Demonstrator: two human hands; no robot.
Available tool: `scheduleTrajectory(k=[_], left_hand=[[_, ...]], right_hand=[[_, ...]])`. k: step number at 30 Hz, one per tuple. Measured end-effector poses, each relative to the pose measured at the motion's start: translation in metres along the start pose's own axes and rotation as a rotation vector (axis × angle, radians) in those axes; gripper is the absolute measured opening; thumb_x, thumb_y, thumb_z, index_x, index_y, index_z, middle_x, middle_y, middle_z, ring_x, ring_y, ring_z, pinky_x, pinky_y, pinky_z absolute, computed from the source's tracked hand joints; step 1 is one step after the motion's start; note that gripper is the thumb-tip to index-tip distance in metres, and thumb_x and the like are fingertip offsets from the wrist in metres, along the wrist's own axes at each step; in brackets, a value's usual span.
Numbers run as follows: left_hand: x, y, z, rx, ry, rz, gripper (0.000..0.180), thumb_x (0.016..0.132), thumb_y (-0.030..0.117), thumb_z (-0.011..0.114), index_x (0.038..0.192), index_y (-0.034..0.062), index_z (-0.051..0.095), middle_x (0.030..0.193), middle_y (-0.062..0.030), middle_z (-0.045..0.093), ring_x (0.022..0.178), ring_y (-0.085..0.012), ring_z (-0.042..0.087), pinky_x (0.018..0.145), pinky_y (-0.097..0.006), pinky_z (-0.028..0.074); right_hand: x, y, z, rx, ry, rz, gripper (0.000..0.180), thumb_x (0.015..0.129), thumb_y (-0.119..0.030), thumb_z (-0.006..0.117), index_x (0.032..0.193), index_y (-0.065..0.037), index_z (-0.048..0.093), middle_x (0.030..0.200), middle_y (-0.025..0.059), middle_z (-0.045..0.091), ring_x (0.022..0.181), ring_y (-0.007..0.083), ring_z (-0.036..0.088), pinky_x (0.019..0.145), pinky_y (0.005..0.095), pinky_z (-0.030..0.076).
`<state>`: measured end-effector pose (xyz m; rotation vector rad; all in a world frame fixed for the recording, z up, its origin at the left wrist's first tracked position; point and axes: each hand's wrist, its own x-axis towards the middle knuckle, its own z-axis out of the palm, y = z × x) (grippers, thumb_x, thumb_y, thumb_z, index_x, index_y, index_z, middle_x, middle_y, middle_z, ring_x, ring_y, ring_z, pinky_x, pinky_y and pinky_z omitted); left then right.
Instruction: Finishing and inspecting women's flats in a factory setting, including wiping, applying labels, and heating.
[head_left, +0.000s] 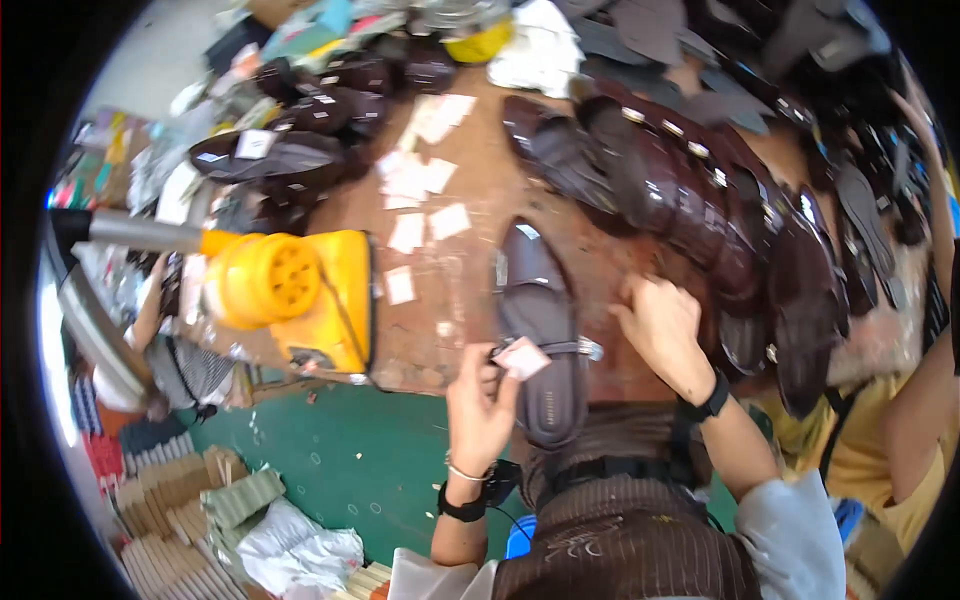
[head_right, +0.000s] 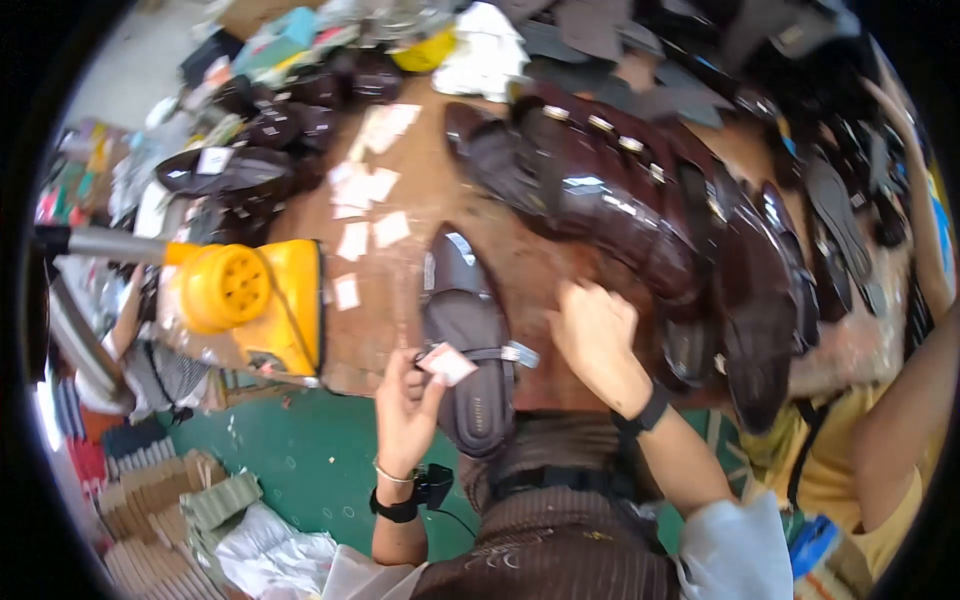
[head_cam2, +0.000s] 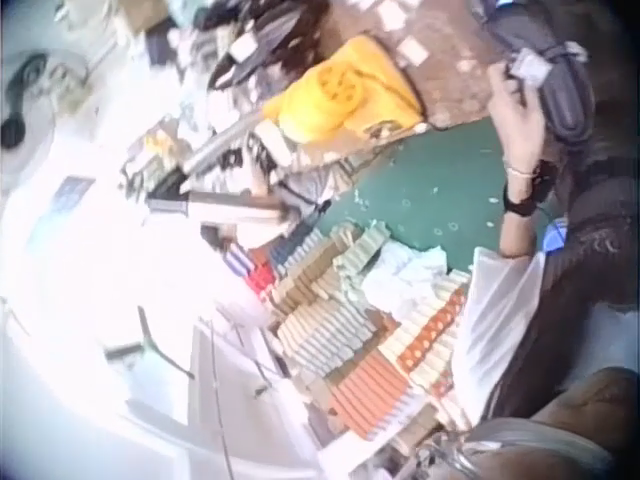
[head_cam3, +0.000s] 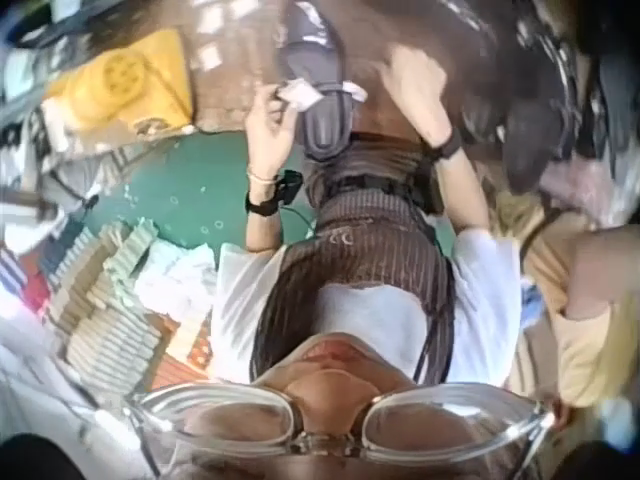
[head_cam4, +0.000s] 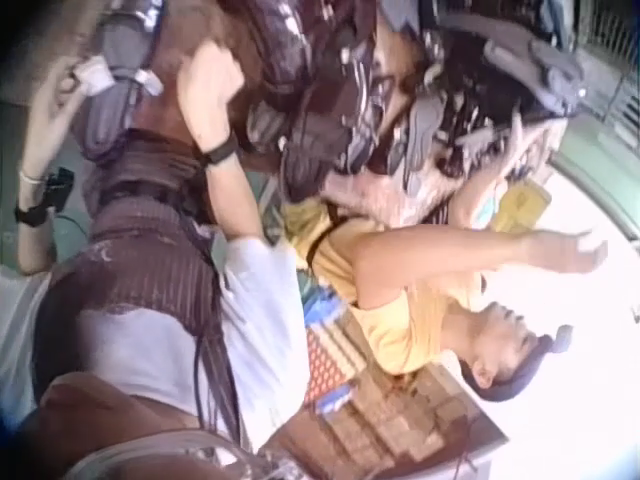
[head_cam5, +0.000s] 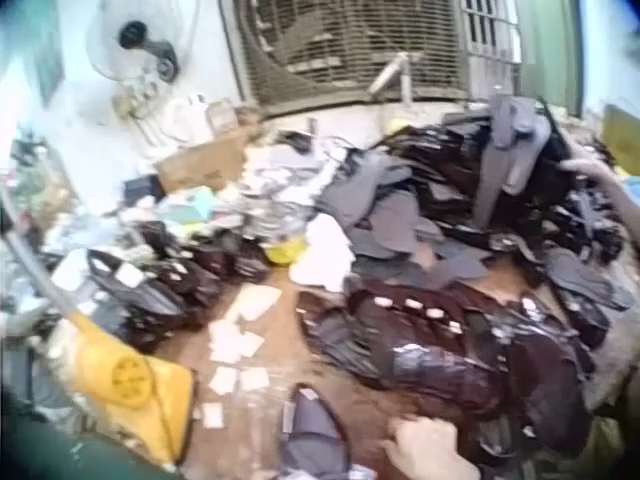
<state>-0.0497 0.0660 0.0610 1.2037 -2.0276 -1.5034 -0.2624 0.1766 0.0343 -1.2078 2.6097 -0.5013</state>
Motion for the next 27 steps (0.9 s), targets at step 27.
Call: scheduleTrajectory(k=[27], left_hand=[[0.190,-0.018,-0.049,0.662,0.217,0.272,0.015,0.075,0.006,0.077,0.088,0.0024,0.071,0.076,-0.0087,0.068,0.070,-0.0250,0.064,0.066,-0.034,0.051]], right_hand=[[-0.041,0.008,-0.082,1.036,-0.085,0.020,0.007,0.085,-0.004,0.071,0.088,0.003,0.073,0.088,0.0070,0.068,0.079,0.0129,0.064,0.068,0.0233,0.051]])
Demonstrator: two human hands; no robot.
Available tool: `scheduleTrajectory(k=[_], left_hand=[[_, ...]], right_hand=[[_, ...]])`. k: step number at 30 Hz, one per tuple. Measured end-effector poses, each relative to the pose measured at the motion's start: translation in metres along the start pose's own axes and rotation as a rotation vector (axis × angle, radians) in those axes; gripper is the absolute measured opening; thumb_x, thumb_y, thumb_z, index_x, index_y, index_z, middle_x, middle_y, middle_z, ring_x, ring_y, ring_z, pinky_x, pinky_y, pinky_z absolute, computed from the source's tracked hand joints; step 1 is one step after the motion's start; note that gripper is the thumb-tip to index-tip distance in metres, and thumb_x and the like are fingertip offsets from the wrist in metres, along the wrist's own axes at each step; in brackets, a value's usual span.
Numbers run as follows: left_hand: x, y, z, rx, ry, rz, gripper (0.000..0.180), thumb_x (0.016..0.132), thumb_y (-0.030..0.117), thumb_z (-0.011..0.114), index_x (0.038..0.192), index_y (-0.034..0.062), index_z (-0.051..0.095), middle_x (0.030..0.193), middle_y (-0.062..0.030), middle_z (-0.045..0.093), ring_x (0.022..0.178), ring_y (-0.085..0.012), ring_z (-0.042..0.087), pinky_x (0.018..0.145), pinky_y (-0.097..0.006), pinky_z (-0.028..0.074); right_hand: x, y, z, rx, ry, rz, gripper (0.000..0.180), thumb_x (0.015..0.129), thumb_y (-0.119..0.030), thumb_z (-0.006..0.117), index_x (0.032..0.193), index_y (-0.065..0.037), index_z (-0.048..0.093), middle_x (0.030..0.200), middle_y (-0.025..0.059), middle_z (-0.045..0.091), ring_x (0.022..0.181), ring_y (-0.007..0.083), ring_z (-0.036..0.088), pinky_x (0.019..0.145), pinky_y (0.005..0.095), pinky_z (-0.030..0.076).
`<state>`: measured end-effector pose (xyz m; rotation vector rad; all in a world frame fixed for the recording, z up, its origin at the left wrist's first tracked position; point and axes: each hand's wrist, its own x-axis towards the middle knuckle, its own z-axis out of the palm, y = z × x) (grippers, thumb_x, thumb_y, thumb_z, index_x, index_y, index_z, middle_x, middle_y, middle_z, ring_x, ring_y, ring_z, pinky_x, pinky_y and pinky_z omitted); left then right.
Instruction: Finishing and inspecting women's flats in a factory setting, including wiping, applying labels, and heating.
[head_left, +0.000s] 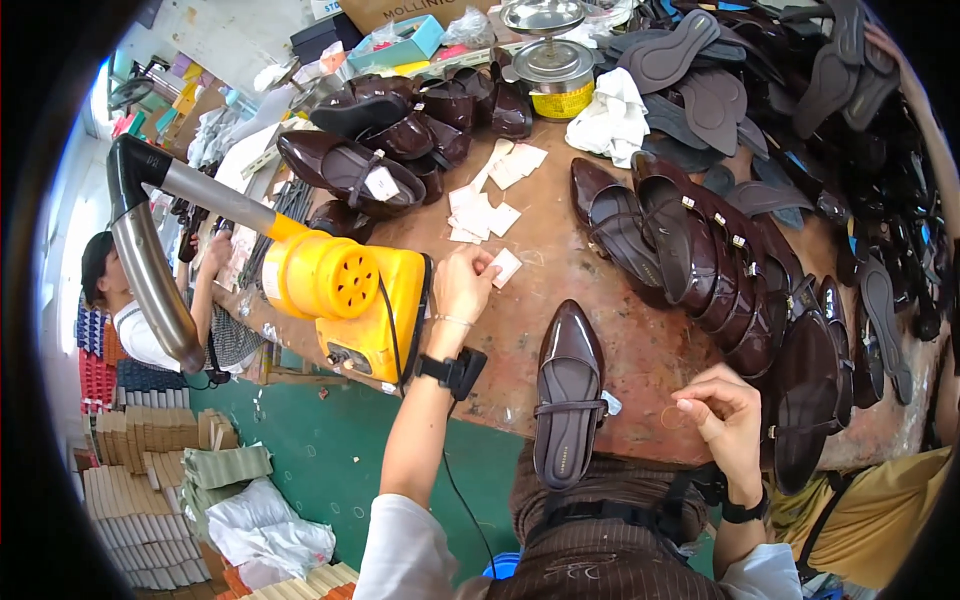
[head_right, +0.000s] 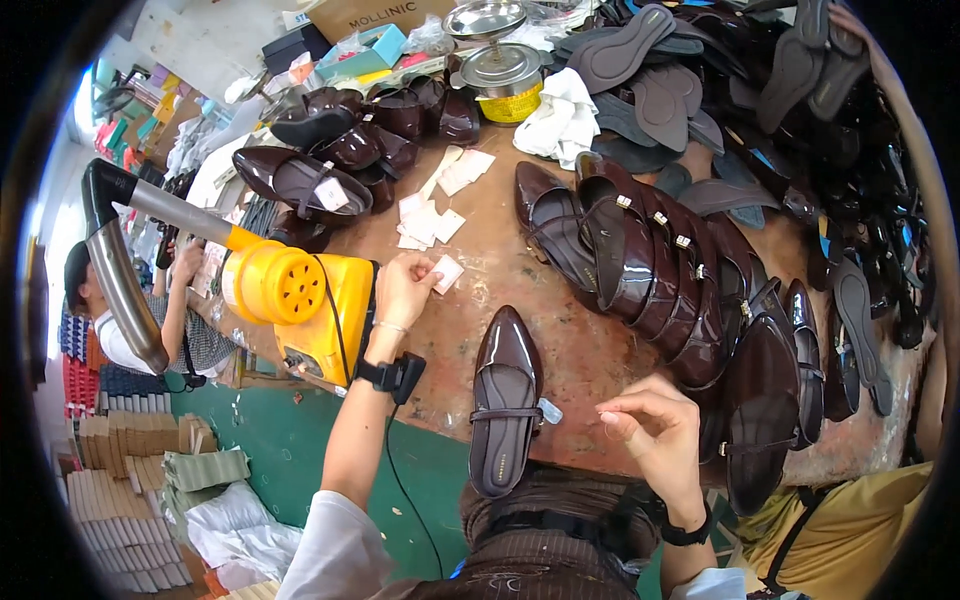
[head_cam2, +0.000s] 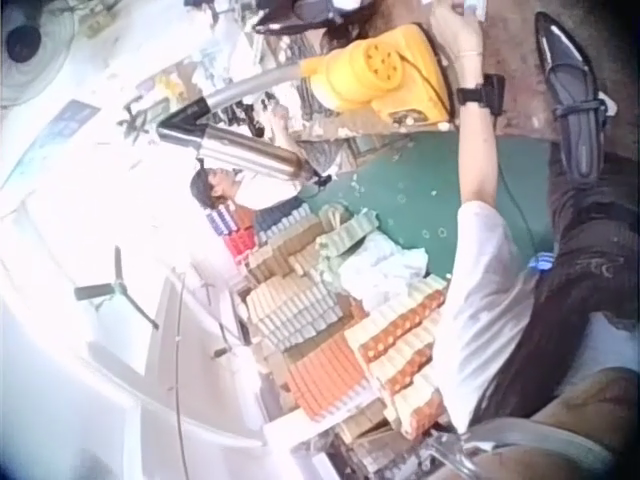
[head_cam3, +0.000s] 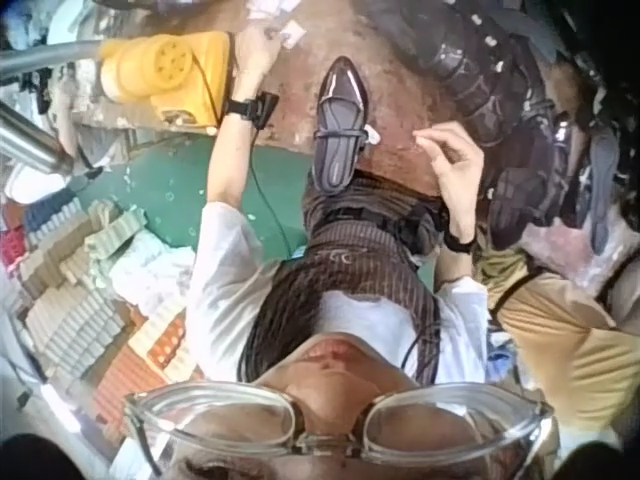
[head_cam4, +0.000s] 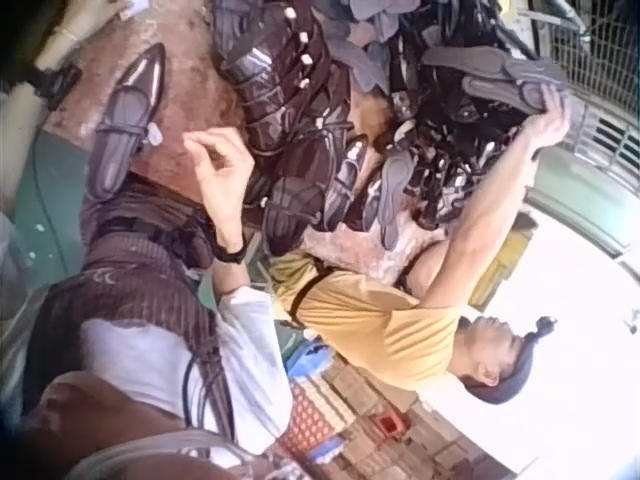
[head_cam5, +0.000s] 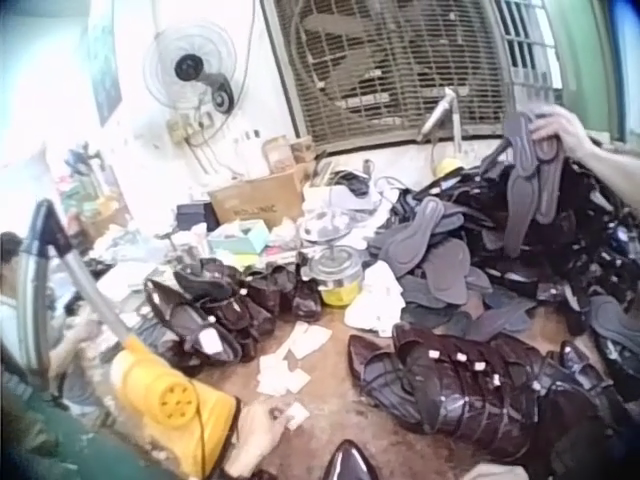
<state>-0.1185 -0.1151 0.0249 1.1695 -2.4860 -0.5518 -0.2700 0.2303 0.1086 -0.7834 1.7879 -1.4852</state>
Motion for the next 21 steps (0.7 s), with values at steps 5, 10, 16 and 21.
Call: scheduleTrajectory(k=[5,10,16,21], left_hand=[[-0.053,0.027,-0.031,-0.930,-0.019,-0.352,0.015,0.084,-0.004,0.068,0.097,-0.0008,0.062,0.088,-0.0075,0.070,0.082,-0.0100,0.065,0.073,-0.022,0.051],[-0.124,0.090,-0.048,-1.548,-0.113,-0.383,0.033,0.086,-0.012,0.058,0.114,0.0024,0.048,0.105,-0.0138,0.065,0.091,-0.0220,0.067,0.082,-0.035,0.058],[-0.163,0.128,-0.051,-1.446,0.054,-0.324,0.023,0.085,-0.009,0.063,0.104,-0.0013,0.051,0.101,-0.0172,0.066,0.092,-0.0263,0.069,0.083,-0.037,0.060],[-0.179,0.137,-0.053,-1.484,0.046,-0.287,0.016,0.085,-0.008,0.065,0.090,0.0001,0.051,0.096,-0.0168,0.068,0.094,-0.0260,0.070,0.084,-0.037,0.059]], right_hand=[[0.001,-0.011,0.020,-0.077,0.118,-0.107,0.006,0.083,-0.001,0.070,0.087,0.003,0.072,0.085,0.0070,0.069,0.076,0.0118,0.064,0.068,0.0219,0.049],[0.002,-0.026,0.058,0.241,-0.024,0.054,0.003,0.087,0.001,0.067,0.088,0.004,0.067,0.080,0.0069,0.072,0.072,0.0077,0.066,0.065,0.0209,0.052],[-0.002,-0.027,0.082,0.165,-0.054,0.051,0.009,0.087,-0.003,0.069,0.083,0.003,0.064,0.069,0.0063,0.069,0.060,0.0036,0.060,0.053,0.0207,0.047],[-0.009,-0.025,0.083,0.123,-0.041,0.035,0.011,0.086,-0.005,0.070,0.082,0.002,0.063,0.066,0.0050,0.068,0.058,0.0021,0.058,0.052,0.0202,0.046]])
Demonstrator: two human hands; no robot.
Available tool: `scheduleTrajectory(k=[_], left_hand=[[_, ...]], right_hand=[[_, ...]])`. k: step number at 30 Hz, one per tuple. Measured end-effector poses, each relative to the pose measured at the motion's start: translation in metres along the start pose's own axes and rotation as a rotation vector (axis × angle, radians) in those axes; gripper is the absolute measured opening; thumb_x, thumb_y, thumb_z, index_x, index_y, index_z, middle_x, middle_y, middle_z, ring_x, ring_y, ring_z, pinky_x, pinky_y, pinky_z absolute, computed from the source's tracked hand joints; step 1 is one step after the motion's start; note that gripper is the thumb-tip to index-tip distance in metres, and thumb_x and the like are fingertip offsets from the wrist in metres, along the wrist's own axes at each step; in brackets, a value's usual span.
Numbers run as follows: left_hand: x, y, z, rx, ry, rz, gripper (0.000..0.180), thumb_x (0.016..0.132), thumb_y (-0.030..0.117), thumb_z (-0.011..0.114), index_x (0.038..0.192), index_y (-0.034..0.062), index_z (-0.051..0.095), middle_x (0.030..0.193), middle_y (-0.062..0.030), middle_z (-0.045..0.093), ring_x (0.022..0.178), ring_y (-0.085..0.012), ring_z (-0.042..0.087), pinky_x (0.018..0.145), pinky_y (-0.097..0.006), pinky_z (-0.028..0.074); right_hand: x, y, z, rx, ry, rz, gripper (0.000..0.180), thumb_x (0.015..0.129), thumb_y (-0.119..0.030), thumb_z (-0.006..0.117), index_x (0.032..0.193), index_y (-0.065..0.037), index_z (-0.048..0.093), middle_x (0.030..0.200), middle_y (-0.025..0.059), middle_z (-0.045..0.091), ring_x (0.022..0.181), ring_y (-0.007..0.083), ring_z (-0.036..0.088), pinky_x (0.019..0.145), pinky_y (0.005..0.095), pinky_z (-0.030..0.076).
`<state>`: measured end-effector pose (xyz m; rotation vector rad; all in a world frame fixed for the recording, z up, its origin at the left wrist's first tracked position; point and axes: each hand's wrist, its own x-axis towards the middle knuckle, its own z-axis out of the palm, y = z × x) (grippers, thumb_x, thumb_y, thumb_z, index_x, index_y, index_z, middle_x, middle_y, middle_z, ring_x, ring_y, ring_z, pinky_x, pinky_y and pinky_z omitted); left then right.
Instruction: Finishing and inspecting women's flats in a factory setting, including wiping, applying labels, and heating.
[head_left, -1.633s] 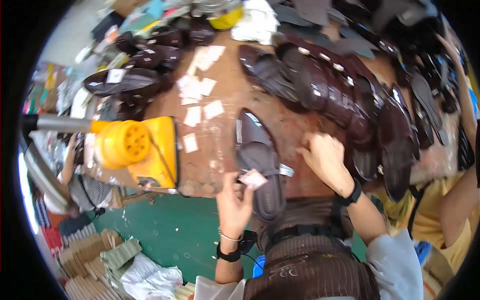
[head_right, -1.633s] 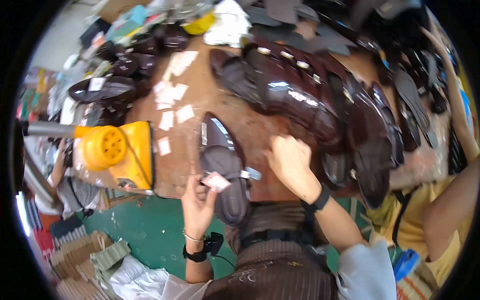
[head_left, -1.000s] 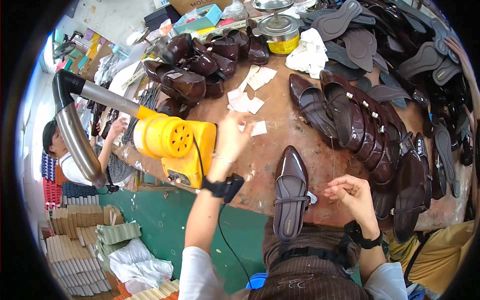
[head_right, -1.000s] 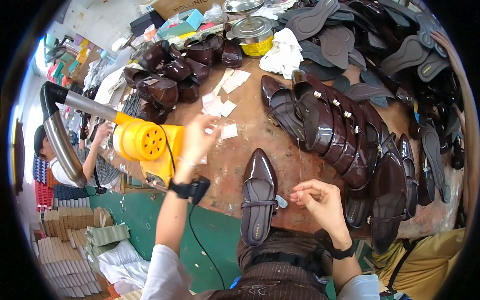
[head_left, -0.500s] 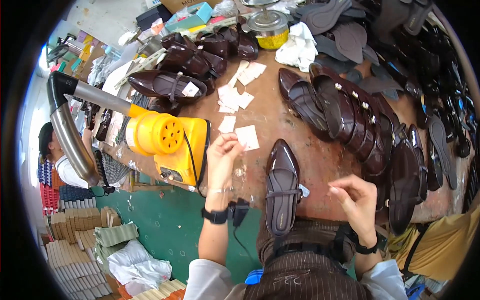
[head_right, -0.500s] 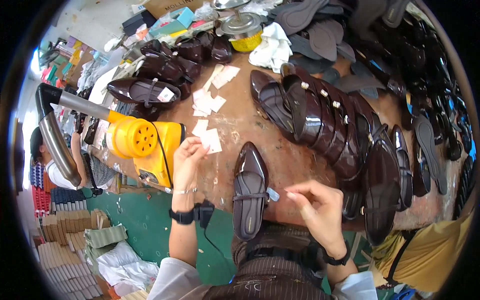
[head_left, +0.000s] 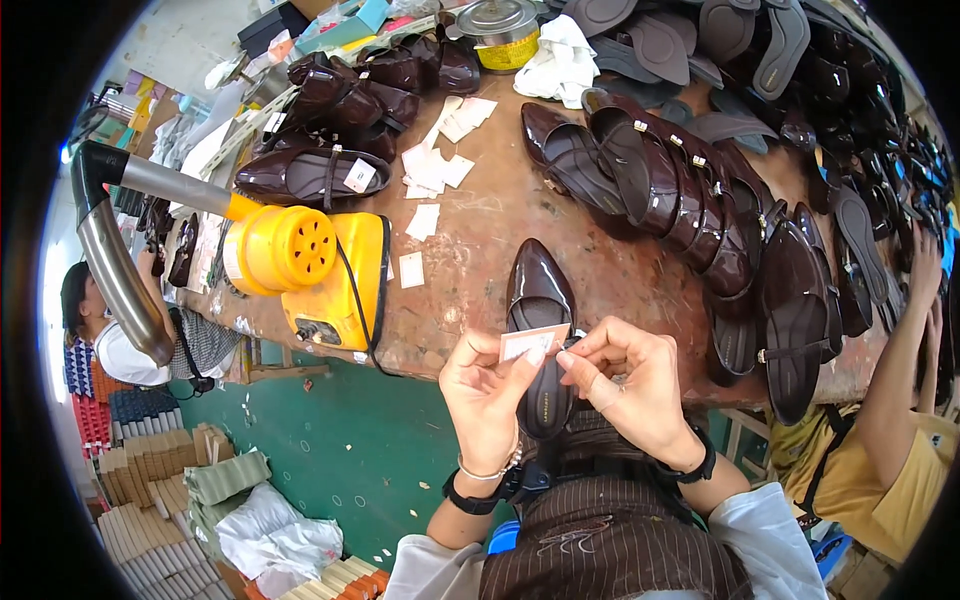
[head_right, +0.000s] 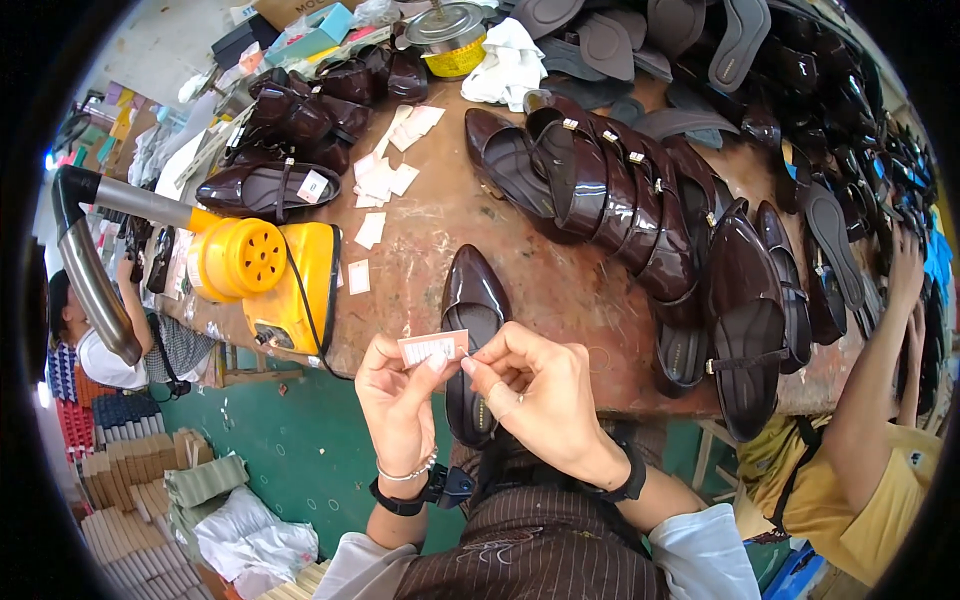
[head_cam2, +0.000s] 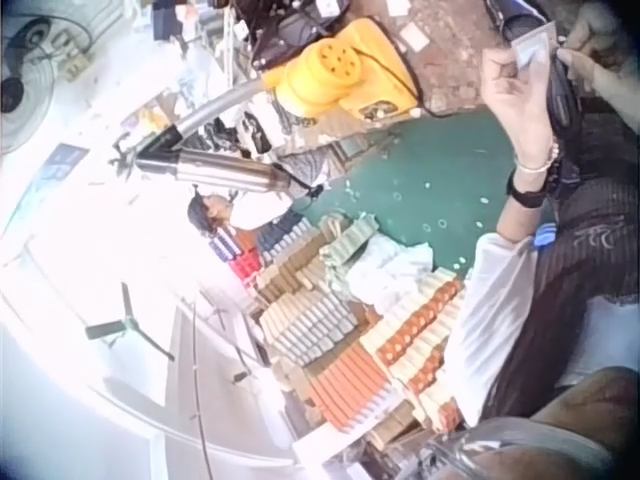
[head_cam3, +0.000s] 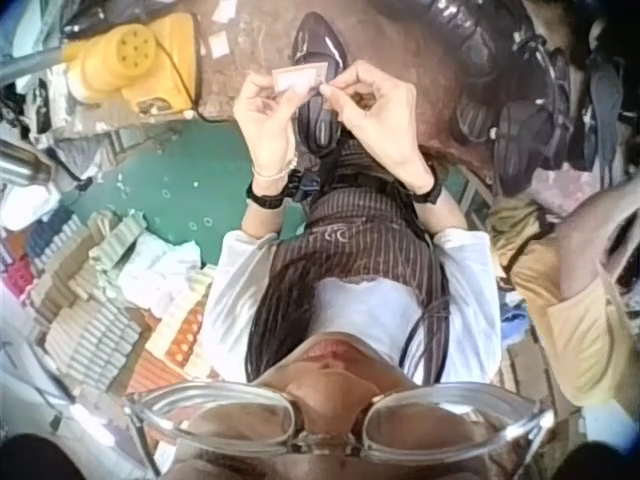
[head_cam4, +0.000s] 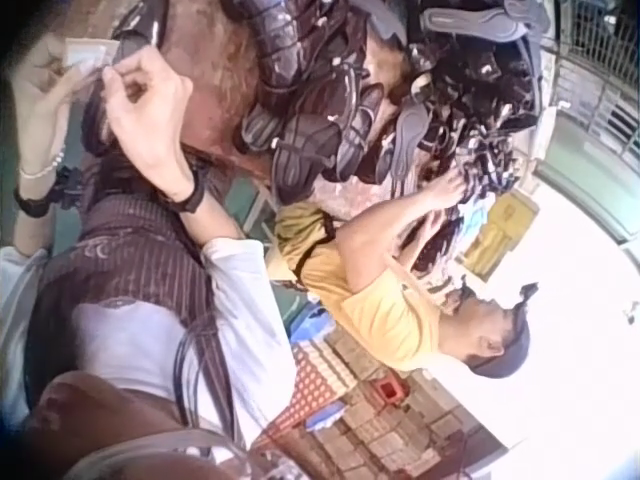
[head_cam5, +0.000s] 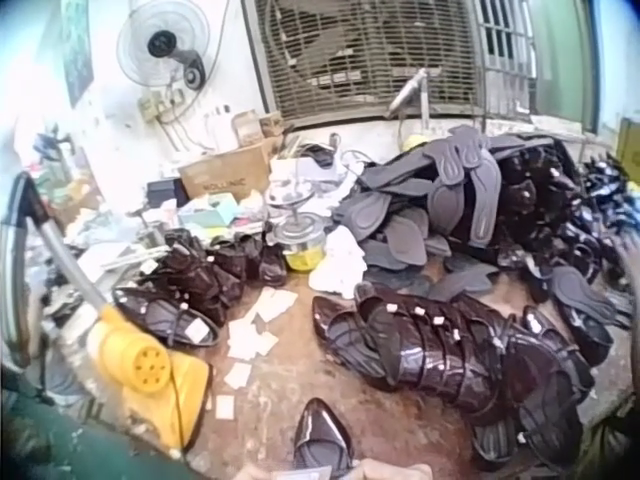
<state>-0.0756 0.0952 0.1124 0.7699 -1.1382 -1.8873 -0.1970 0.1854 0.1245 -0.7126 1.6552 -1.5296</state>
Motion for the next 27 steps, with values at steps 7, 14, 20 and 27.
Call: scheduleTrajectory(k=[7,14,20,27], left_hand=[[-0.011,-0.001,-0.003,0.102,-0.103,0.086,0.008,0.084,-0.007,0.068,0.089,-0.0044,0.062,0.103,-0.0212,0.069,0.104,-0.0284,0.066,0.094,-0.037,0.050],[-0.011,-0.006,-0.032,0.620,-0.191,0.486,0.029,0.058,0.000,0.080,0.084,0.0130,0.079,0.101,-0.0082,0.067,0.100,-0.0273,0.060,0.088,-0.040,0.047],[-0.014,-0.004,-0.048,0.935,-0.366,0.595,0.035,0.053,0.002,0.080,0.081,0.0228,0.080,0.097,-0.0039,0.063,0.091,-0.0246,0.055,0.080,-0.036,0.045],[-0.001,-0.029,-0.040,0.784,-0.054,0.242,0.030,0.083,0.031,0.074,0.091,0.0025,0.076,0.106,-0.0125,0.063,0.093,-0.0232,0.059,0.079,-0.036,0.048]], right_hand=[[-0.001,-0.002,-0.005,0.100,0.008,0.067,0.007,0.086,-0.001,0.070,0.088,0.003,0.065,0.073,0.0055,0.070,0.062,0.0045,0.061,0.054,0.0202,0.048],[0.010,0.010,-0.034,0.503,-0.436,0.218,0.016,0.088,0.004,0.066,0.103,0.008,0.066,0.090,0.0135,0.072,0.083,0.0179,0.071,0.077,0.0280,0.059],[0.005,0.022,-0.054,0.272,-0.535,0.096,0.017,0.088,-0.003,0.068,0.104,0.002,0.070,0.105,0.0156,0.070,0.098,0.0194,0.067,0.090,0.0319,0.051],[0.004,0.007,-0.071,0.131,0.103,0.013,0.008,0.093,-0.004,0.061,0.095,0.002,0.067,0.088,0.0053,0.069,0.079,0.0085,0.064,0.069,0.0219,0.051]])
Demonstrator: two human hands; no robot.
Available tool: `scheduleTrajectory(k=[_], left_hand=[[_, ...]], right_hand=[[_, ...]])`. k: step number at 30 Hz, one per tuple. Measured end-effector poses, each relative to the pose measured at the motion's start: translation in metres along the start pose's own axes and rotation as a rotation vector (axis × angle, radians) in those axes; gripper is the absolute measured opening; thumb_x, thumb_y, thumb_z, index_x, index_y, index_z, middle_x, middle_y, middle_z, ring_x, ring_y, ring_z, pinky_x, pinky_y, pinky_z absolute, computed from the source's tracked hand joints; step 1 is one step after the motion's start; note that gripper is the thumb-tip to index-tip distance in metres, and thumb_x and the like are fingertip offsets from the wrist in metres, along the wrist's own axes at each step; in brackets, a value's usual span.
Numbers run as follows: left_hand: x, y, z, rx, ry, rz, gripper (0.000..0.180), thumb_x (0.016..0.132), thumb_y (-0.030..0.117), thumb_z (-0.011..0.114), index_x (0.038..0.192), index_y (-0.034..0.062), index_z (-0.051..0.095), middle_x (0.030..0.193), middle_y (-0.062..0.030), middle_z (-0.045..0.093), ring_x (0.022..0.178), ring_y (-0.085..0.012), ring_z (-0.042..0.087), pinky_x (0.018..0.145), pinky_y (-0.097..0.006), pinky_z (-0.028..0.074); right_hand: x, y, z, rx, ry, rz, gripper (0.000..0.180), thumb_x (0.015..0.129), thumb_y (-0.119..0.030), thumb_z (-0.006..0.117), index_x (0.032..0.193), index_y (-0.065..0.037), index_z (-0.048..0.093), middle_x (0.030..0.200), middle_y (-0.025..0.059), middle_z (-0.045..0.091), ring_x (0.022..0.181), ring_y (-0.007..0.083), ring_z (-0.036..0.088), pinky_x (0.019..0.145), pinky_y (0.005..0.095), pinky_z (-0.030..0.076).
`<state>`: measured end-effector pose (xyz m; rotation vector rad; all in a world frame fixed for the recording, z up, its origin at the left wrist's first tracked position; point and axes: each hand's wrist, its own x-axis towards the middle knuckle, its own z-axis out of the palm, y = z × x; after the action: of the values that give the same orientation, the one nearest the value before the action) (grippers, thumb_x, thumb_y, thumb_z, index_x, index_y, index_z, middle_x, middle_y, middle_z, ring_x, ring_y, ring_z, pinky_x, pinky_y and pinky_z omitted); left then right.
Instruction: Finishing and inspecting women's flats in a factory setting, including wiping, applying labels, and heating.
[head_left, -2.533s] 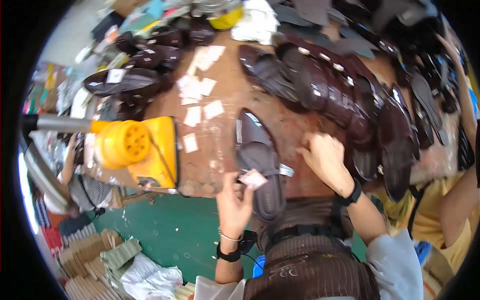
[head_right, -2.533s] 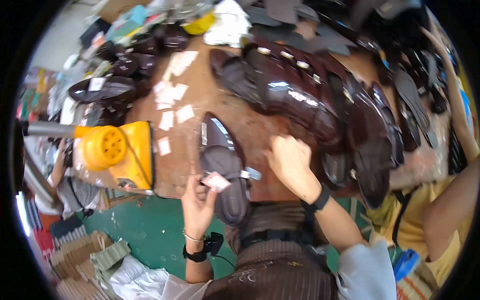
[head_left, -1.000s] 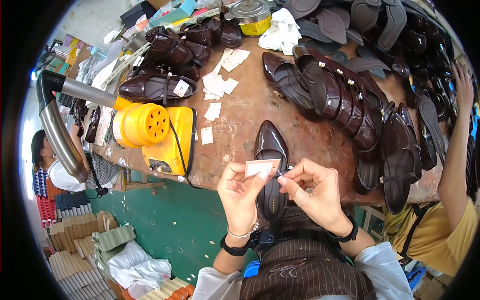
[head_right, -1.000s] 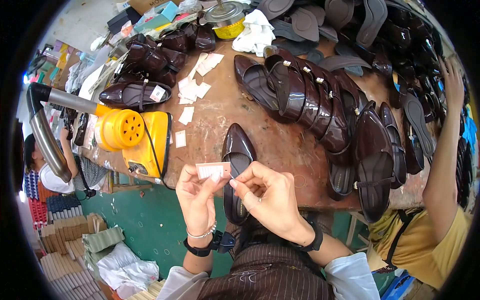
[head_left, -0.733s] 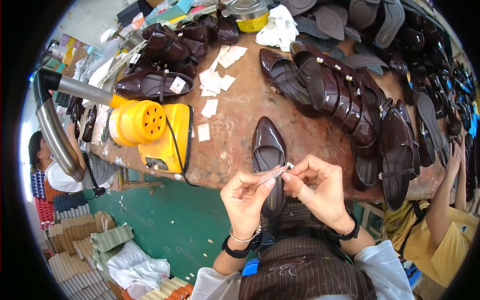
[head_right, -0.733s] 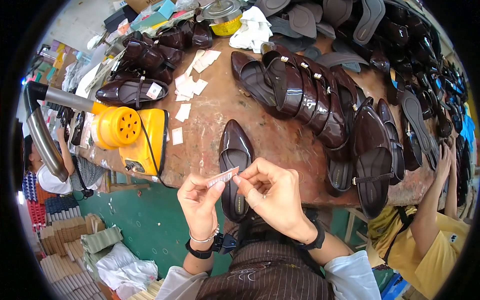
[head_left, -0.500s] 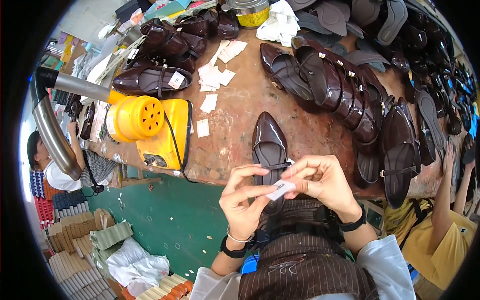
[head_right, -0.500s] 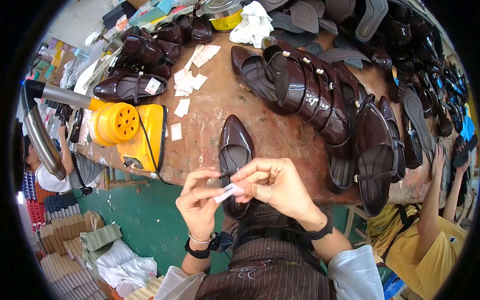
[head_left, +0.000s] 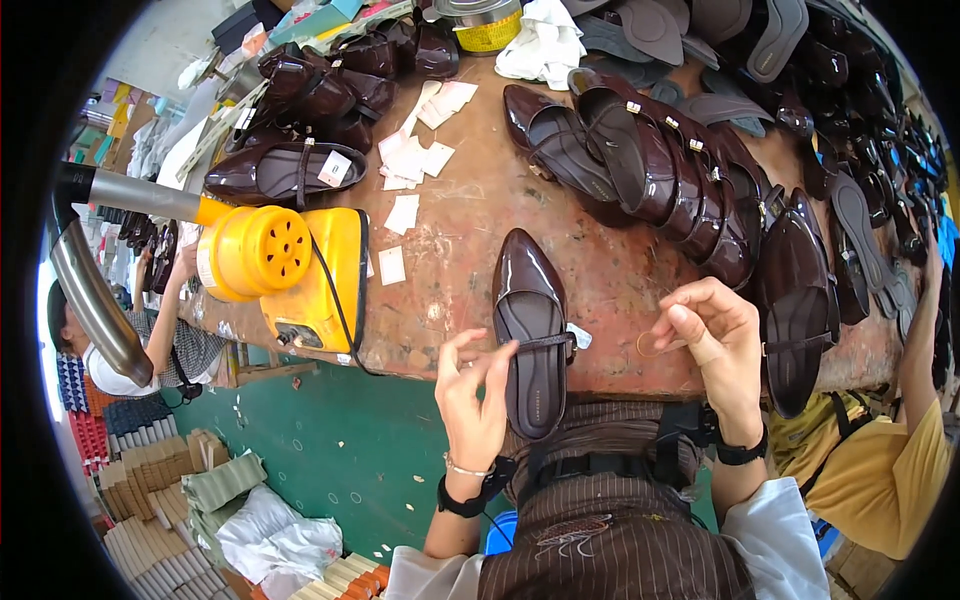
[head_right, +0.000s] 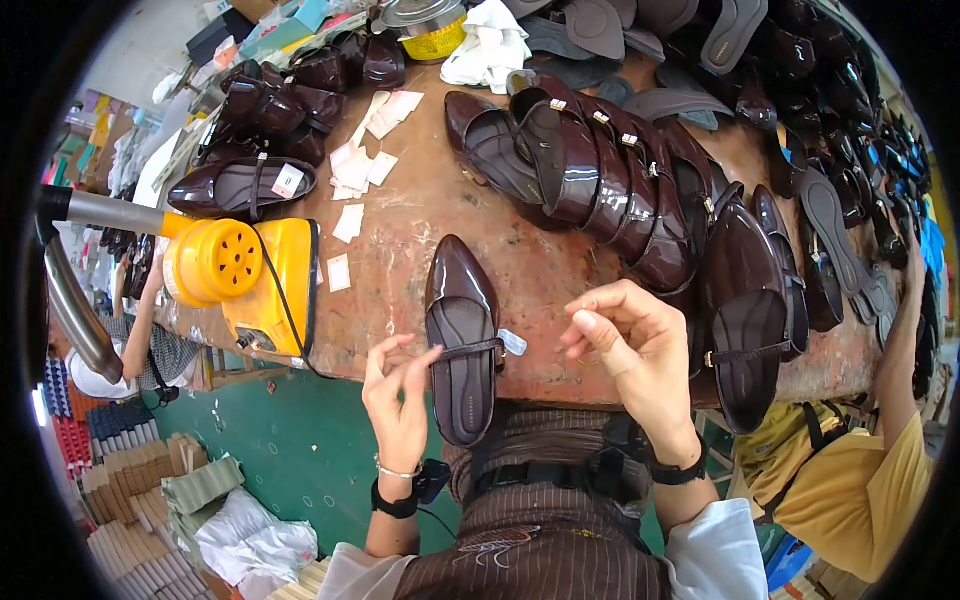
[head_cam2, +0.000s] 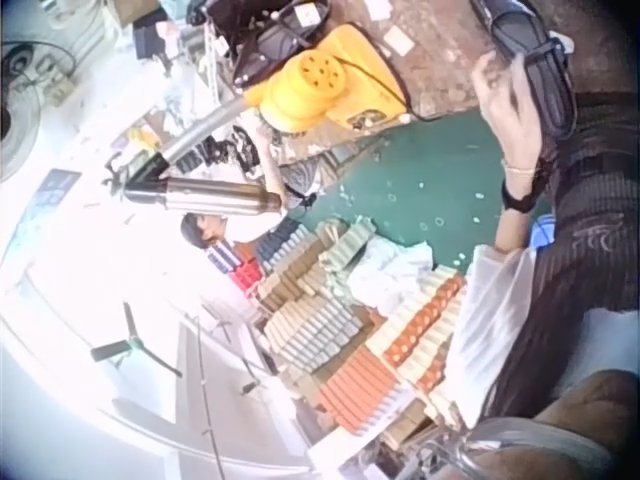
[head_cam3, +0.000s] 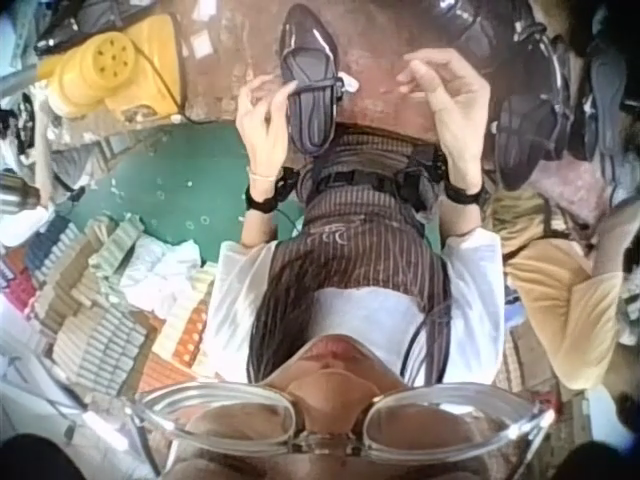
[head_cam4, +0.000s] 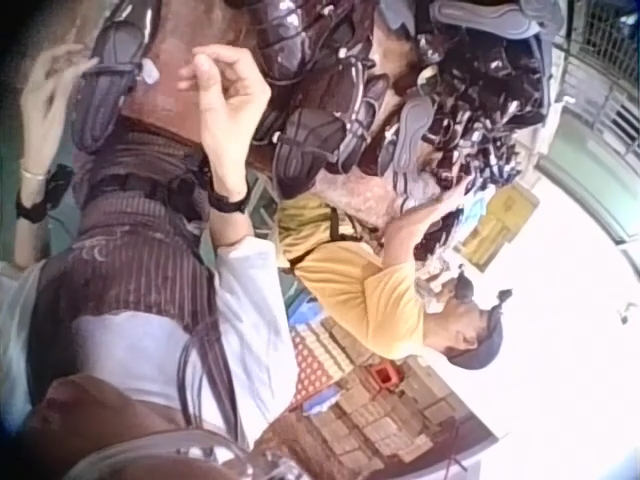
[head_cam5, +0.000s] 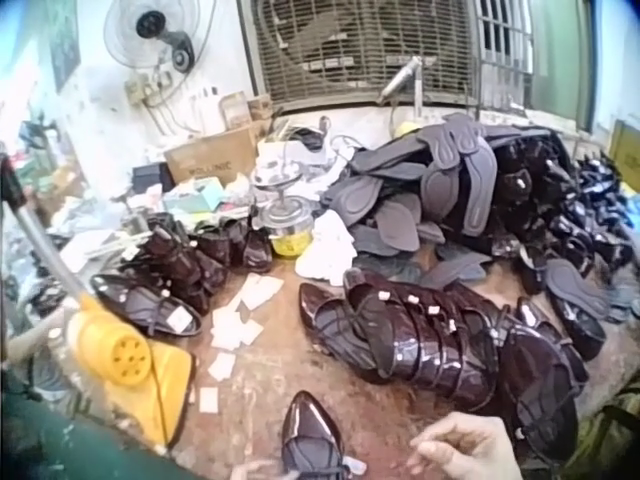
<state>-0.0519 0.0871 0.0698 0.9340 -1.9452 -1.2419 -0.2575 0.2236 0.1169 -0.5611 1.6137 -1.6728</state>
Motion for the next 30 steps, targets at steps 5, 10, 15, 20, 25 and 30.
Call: scheduleTrajectory(k=[5,10,15,20,25,30], left_hand=[[0.005,-0.031,0.011,0.225,0.030,-0.277,0.009,0.077,0.005,0.074,0.076,-0.0035,0.069,0.082,-0.0127,0.063,0.061,-0.0197,0.060,0.056,-0.031,0.047],[0.006,-0.042,0.005,0.207,-0.191,-0.377,0.011,0.072,-0.007,0.066,0.069,-0.0032,0.056,0.072,-0.0092,0.060,0.058,-0.0092,0.056,0.051,-0.025,0.041],[-0.003,-0.052,0.006,-0.147,-0.060,-0.434,0.010,0.078,-0.011,0.062,0.084,-0.0042,0.065,0.084,-0.0073,0.067,0.076,-0.0054,0.060,0.062,-0.022,0.047],[-0.007,-0.058,0.006,-0.253,-0.005,-0.438,0.027,0.083,-0.014,0.059,0.106,-0.0050,0.070,0.098,-0.0074,0.071,0.084,-0.0072,0.062,0.075,-0.022,0.051],[-0.007,-0.060,0.007,-0.254,0.005,-0.457,0.033,0.080,-0.012,0.061,0.111,-0.0054,0.069,0.104,-0.0103,0.071,0.086,-0.0090,0.064,0.077,-0.023,0.052],[-0.008,-0.064,0.009,-0.240,0.012,-0.451,0.033,0.080,-0.011,0.063,0.110,-0.0036,0.070,0.098,-0.0066,0.070,0.080,-0.0067,0.060,0.070,-0.021,0.050]], right_hand=[[0.021,0.028,0.034,-0.300,-0.099,-0.127,0.015,0.087,0.000,0.064,0.101,0.000,0.069,0.078,0.0100,0.072,0.069,0.0142,0.070,0.059,0.0274,0.051],[0.036,0.064,0.074,-0.602,-0.224,-0.160,0.002,0.083,-0.003,0.063,0.083,0.000,0.063,0.074,0.0215,0.066,0.072,0.0402,0.066,0.063,0.0446,0.053],[0.023,0.077,0.083,-0.882,-0.321,-0.214,0.004,0.078,-0.008,0.067,0.079,-0.004,0.067,0.069,0.0169,0.066,0.066,0.0343,0.067,0.061,0.0426,0.052],[0.016,0.082,0.090,-0.989,-0.281,-0.240,0.003,0.075,-0.010,0.068,0.075,-0.008,0.067,0.067,0.0138,0.066,0.066,0.0321,0.066,0.062,0.0439,0.051],[0.012,0.087,0.097,-0.982,-0.207,-0.343,0.005,0.073,-0.008,0.066,0.071,-0.005,0.063,0.067,0.0155,0.065,0.067,0.0319,0.065,0.062,0.0423,0.051],[0.010,0.087,0.103,-1.018,-0.188,-0.371,0.006,0.072,-0.007,0.066,0.072,-0.004,0.061,0.068,0.0137,0.064,0.069,0.0307,0.064,0.062,0.0407,0.051]])
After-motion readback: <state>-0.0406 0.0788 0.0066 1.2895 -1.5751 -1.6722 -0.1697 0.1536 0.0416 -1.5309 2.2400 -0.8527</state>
